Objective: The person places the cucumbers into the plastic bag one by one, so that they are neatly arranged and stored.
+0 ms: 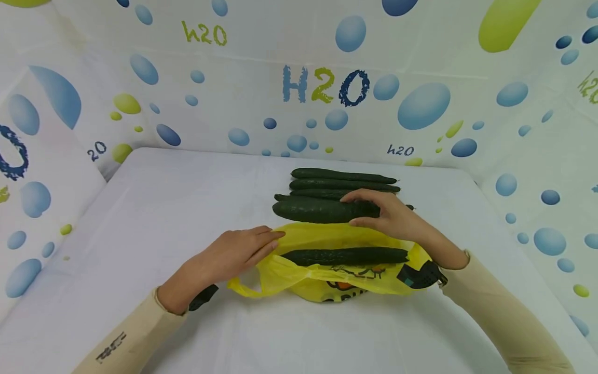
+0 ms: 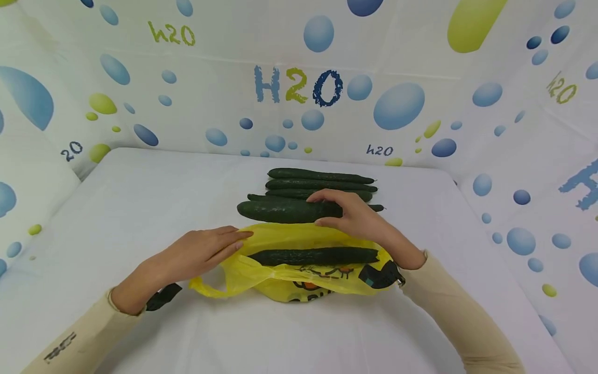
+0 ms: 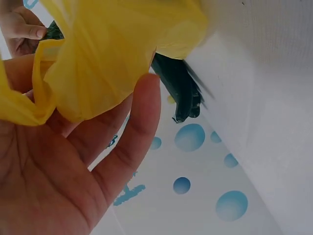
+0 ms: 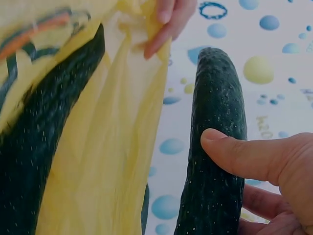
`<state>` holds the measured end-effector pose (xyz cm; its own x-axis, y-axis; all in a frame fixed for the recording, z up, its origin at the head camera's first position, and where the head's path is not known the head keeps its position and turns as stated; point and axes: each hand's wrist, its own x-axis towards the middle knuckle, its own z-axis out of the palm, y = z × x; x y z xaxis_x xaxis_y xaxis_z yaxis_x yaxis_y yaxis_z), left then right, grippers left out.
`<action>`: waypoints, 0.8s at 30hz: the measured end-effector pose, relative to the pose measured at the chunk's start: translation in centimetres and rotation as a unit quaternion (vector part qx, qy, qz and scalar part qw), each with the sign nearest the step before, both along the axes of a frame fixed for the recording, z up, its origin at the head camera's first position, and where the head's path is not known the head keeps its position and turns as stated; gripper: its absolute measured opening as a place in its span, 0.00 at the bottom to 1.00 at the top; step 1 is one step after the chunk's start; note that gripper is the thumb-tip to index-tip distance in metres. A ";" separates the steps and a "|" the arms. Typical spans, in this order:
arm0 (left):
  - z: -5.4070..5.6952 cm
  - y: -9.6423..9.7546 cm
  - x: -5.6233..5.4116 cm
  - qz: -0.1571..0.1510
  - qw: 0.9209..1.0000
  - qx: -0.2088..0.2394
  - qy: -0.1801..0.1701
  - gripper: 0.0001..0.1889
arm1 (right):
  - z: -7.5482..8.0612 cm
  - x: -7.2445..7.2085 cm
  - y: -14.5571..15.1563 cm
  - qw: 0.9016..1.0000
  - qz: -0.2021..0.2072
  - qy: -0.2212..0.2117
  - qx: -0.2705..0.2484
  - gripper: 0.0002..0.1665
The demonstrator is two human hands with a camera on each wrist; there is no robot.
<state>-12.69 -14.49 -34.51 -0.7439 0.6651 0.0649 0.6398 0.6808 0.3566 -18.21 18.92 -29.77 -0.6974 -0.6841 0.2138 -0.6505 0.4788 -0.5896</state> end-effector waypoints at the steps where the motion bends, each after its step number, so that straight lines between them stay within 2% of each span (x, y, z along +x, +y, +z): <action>1: 0.0 0.0 0.0 0.002 1.000 0.002 0.010 0.21 | 0.1 0.2 -0.1 1.000 0.002 -0.001 0.001 0.25; 8: 0.0 0.1 -0.1 0.013 0.998 0.020 0.051 0.16 | 0.1 1.6 -0.6 1.000 0.026 0.001 0.002 0.25; 11: 0.0 0.1 -0.2 0.018 0.998 0.025 0.047 0.10 | -0.1 2.0 -0.8 0.999 0.046 0.006 -0.003 0.25; 14: 0.0 0.0 -0.1 0.029 0.999 0.030 0.033 0.09 | -0.2 2.5 -1.2 0.998 0.062 0.003 -0.009 0.25; 18: 0.0 -0.1 -0.1 0.031 0.998 0.033 0.031 0.18 | -0.4 3.0 -1.5 0.997 0.072 -0.012 -0.012 0.24; 24: 0.1 -0.2 0.0 0.024 0.999 0.008 0.036 0.25 | -0.8 3.3 -1.8 0.996 0.085 -0.036 -0.010 0.23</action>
<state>-12.73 -14.73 -34.37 -0.7685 0.6265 0.1300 0.6302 0.7063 0.3225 -14.88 17.16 -30.62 -0.5860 -0.7896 0.1819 -0.6765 0.3532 -0.6462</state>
